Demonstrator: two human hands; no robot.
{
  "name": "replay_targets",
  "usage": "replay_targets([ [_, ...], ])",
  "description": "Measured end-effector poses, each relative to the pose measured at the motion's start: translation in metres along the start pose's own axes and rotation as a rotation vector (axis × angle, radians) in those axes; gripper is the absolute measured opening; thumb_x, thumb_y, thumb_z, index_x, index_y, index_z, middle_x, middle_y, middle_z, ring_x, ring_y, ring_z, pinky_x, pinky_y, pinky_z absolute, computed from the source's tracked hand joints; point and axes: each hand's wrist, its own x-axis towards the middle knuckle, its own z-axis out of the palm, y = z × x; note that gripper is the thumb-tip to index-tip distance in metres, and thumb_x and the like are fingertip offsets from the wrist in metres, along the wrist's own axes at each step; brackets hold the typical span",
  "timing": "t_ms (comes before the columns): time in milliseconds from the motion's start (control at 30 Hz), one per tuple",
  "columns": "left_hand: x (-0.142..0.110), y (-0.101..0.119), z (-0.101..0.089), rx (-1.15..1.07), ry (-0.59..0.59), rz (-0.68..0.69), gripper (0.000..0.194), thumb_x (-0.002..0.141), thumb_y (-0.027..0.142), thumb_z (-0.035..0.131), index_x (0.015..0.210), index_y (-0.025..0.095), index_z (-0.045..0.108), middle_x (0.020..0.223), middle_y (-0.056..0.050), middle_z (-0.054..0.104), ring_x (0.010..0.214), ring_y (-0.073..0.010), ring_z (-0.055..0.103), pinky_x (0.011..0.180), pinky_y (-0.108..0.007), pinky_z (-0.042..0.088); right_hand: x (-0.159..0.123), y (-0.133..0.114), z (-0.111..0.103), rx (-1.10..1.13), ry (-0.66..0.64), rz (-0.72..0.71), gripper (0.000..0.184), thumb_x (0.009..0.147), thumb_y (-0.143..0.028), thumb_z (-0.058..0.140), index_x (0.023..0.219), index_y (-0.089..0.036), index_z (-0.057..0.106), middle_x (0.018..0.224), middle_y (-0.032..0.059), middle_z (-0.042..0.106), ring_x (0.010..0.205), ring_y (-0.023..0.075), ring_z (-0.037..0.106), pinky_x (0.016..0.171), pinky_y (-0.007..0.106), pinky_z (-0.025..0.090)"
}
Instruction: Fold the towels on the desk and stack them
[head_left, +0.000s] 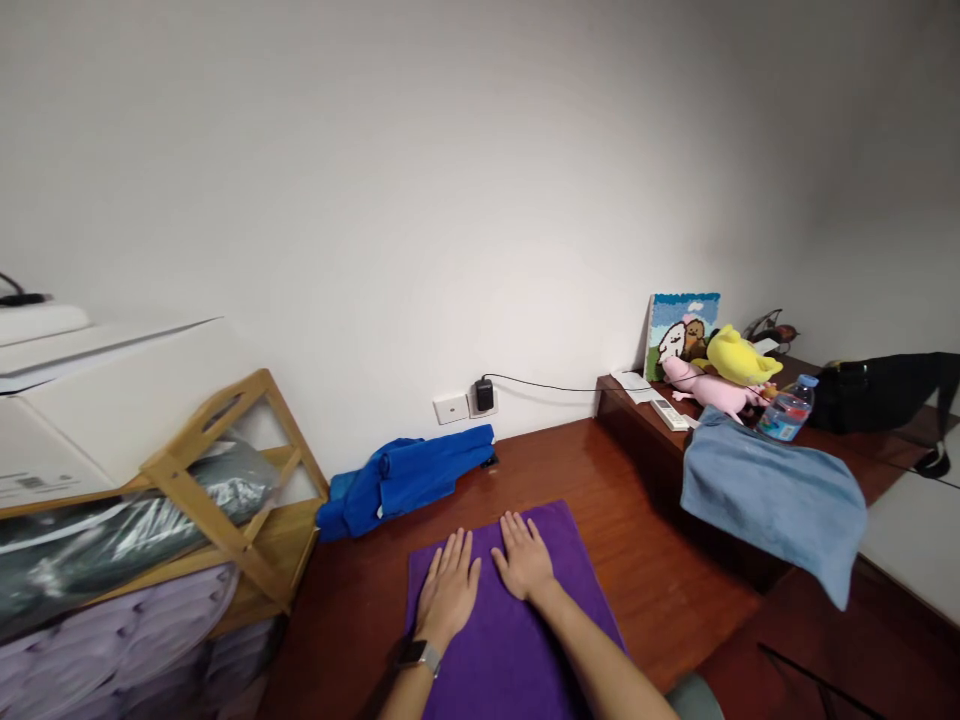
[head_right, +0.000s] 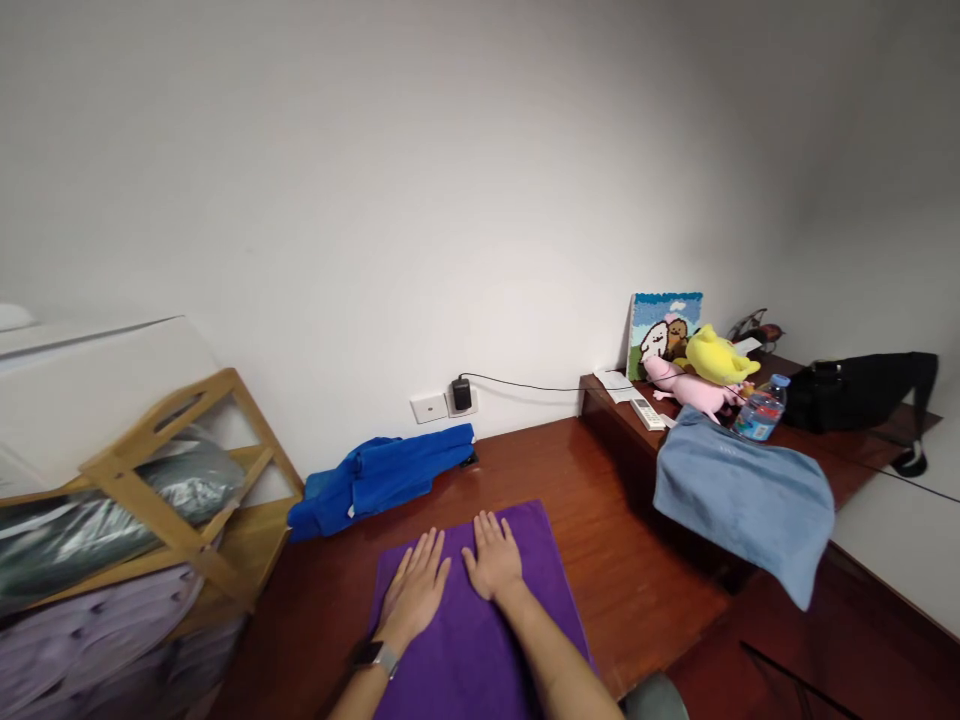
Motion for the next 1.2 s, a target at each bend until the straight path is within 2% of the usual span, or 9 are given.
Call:
replay_targets([
  [167,-0.007,-0.051,-0.002,-0.025,0.062,-0.075,0.067,0.104,0.042,0.026,0.160,0.012,0.046,0.166,-0.015,0.049,0.156,-0.0290,0.045,0.130,-0.054,0.034,0.000,0.077,-0.037,-0.090,-0.045,0.137,0.067,0.111,-0.042,0.021,0.171,-0.012,0.025,0.177,0.0102,0.022,0.165,0.0223,0.016,0.135,0.043,0.010],
  [267,-0.003,-0.053,-0.016,-0.027,0.033,-0.082,0.067,0.102,0.039,0.028,0.159,0.010,0.048,0.163,-0.017,0.053,0.154,-0.0294,0.048,0.129,-0.055,0.035,0.005,0.089,-0.060,-0.107,-0.095,0.201,0.066,0.111,-0.039,0.022,0.171,-0.009,0.025,0.177,0.0115,0.021,0.165,0.0227,0.016,0.134,0.042,0.010],
  [367,-0.004,-0.027,-0.027,-0.022,0.035,-0.068,0.067,0.103,0.038,0.028,0.158,0.005,0.047,0.163,-0.020,0.051,0.154,-0.0301,0.047,0.130,-0.054,0.034,-0.003,0.059,-0.061,-0.103,-0.054,0.225,0.067,0.111,-0.038,0.026,0.168,-0.003,0.028,0.175,0.0169,0.022,0.165,0.0271,0.017,0.134,0.045,0.012],
  [433,-0.017,-0.001,-0.028,-0.031,0.056,-0.012,0.066,0.104,0.038,0.028,0.160,0.007,0.044,0.167,-0.017,0.046,0.157,-0.0280,0.042,0.132,-0.050,0.032,-0.021,0.023,-0.044,-0.071,0.027,0.105,0.067,0.111,-0.039,0.027,0.168,-0.004,0.030,0.175,0.0173,0.024,0.165,0.0283,0.018,0.134,0.047,0.013],
  [600,-0.100,0.031,-0.007,-0.059,0.125,0.137,0.060,0.105,0.033,0.030,0.160,0.017,0.047,0.165,-0.012,0.051,0.155,-0.0258,0.047,0.128,-0.049,0.040,-0.095,-0.033,0.016,0.057,0.066,-0.162,0.063,0.113,-0.045,0.027,0.168,-0.016,0.035,0.173,0.0089,0.034,0.163,0.0236,0.027,0.134,0.044,0.020],
  [733,-0.155,-0.007,-0.005,-0.036,0.142,0.003,0.065,0.106,0.046,0.032,0.161,0.015,0.046,0.166,-0.013,0.049,0.155,-0.0293,0.046,0.127,-0.053,0.042,-0.130,0.008,0.002,0.033,0.026,-0.022,0.065,0.112,-0.050,0.030,0.168,-0.018,0.035,0.173,0.0077,0.032,0.163,0.0243,0.026,0.135,0.047,0.018],
  [900,-0.165,-0.033,-0.034,-0.010,0.155,-0.036,0.066,0.104,0.044,0.029,0.158,0.014,0.050,0.162,-0.014,0.055,0.151,-0.0305,0.052,0.125,-0.057,0.042,-0.142,0.088,-0.056,-0.091,-0.014,0.263,0.065,0.110,-0.042,0.031,0.168,-0.013,0.034,0.174,0.0113,0.029,0.163,0.0250,0.025,0.134,0.047,0.019],
  [1033,-0.164,-0.001,-0.055,-0.024,0.250,0.018,0.064,0.105,0.042,0.034,0.162,0.016,0.043,0.162,-0.014,0.055,0.152,-0.0300,0.051,0.127,-0.054,0.041,-0.158,0.088,-0.063,-0.120,0.047,0.307,0.065,0.111,-0.042,0.030,0.167,-0.011,0.036,0.173,0.0128,0.028,0.163,0.0282,0.025,0.133,0.049,0.021],
  [1200,-0.176,0.059,-0.048,-0.080,0.261,0.163,0.067,0.106,0.041,0.042,0.169,0.026,0.025,0.166,-0.007,0.051,0.152,-0.0253,0.050,0.125,-0.047,0.044,-0.184,0.017,-0.016,-0.027,0.182,-0.070,0.064,0.113,-0.048,0.032,0.170,-0.019,0.031,0.174,0.0064,0.031,0.162,0.0242,0.027,0.134,0.044,0.022],
])
